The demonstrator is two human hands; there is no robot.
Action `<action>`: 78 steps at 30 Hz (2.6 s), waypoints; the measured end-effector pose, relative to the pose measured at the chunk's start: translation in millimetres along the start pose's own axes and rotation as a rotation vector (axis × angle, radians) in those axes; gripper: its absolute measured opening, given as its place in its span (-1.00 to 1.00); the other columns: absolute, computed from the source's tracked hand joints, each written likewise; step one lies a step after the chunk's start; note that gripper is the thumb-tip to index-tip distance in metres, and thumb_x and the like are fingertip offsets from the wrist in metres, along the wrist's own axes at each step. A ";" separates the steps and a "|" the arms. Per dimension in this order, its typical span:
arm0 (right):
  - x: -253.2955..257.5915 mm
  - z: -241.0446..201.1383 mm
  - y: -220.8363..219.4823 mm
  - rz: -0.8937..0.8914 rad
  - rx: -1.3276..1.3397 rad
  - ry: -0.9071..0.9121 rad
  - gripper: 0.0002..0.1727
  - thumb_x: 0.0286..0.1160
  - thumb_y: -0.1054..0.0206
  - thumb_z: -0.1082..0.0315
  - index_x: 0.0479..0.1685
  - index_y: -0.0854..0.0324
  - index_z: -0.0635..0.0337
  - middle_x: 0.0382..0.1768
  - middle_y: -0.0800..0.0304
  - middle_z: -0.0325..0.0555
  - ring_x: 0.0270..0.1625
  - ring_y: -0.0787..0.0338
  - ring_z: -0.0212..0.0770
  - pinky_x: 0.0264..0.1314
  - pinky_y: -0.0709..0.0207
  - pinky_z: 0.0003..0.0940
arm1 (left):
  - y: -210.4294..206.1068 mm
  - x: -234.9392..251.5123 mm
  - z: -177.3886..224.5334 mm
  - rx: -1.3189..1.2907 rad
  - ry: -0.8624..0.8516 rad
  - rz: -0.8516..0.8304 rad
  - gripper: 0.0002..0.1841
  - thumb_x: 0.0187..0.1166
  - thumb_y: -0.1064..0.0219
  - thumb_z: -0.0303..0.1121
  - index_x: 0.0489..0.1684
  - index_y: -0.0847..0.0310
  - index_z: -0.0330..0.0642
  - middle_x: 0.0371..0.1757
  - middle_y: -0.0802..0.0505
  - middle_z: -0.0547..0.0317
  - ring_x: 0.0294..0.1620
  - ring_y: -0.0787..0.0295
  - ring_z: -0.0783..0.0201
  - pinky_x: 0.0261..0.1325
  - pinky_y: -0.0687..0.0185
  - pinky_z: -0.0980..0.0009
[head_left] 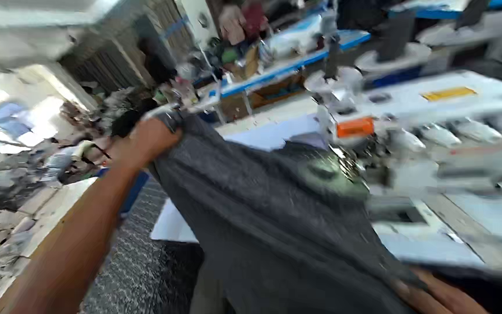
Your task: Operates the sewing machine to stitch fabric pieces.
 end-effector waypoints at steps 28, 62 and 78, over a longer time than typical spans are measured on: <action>-58.4 64.6 4.3 -0.153 0.356 -0.106 -0.64 0.74 -0.04 0.53 0.41 -0.53 0.35 0.00 -0.82 -0.05 0.03 -0.85 -0.29 0.25 -0.76 -0.31 | -166.2 -302.9 307.5 -0.799 -0.684 -0.136 -0.70 0.56 -0.42 -0.16 0.08 -0.81 -0.12 0.01 -0.81 0.10 0.00 -0.76 0.18 -0.12 -0.74 0.33; -58.4 54.4 -11.7 0.135 -0.315 0.222 -0.90 0.68 -0.30 0.39 -0.06 -0.73 0.14 -0.34 -0.81 -0.38 -0.36 -0.72 -0.56 -0.32 -0.64 -0.68 | -187.7 -304.5 295.1 -1.412 -0.252 -0.454 -0.77 0.65 -0.41 -0.33 0.12 -0.71 -0.23 -0.18 -0.92 0.23 -0.33 -0.90 0.36 -0.38 -0.90 0.46; -41.1 63.6 -3.5 0.168 -0.135 0.069 -0.54 0.45 -0.50 -0.02 0.15 -0.65 0.09 -0.14 -0.76 -0.27 -0.29 -0.76 -0.40 -0.31 -0.72 -0.52 | -206.3 -314.7 299.4 -1.957 0.343 -0.874 -0.81 0.69 -0.35 -0.37 0.01 -0.83 -0.27 -0.07 -0.87 -0.07 -0.25 -0.87 0.26 -0.32 -0.87 0.35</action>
Point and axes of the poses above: each hand's wrist, its own x-axis towards the middle knuckle, its own y-axis out of the back of the hand, z = x × y, the point moved 4 cm from there along x, towards the middle knuckle
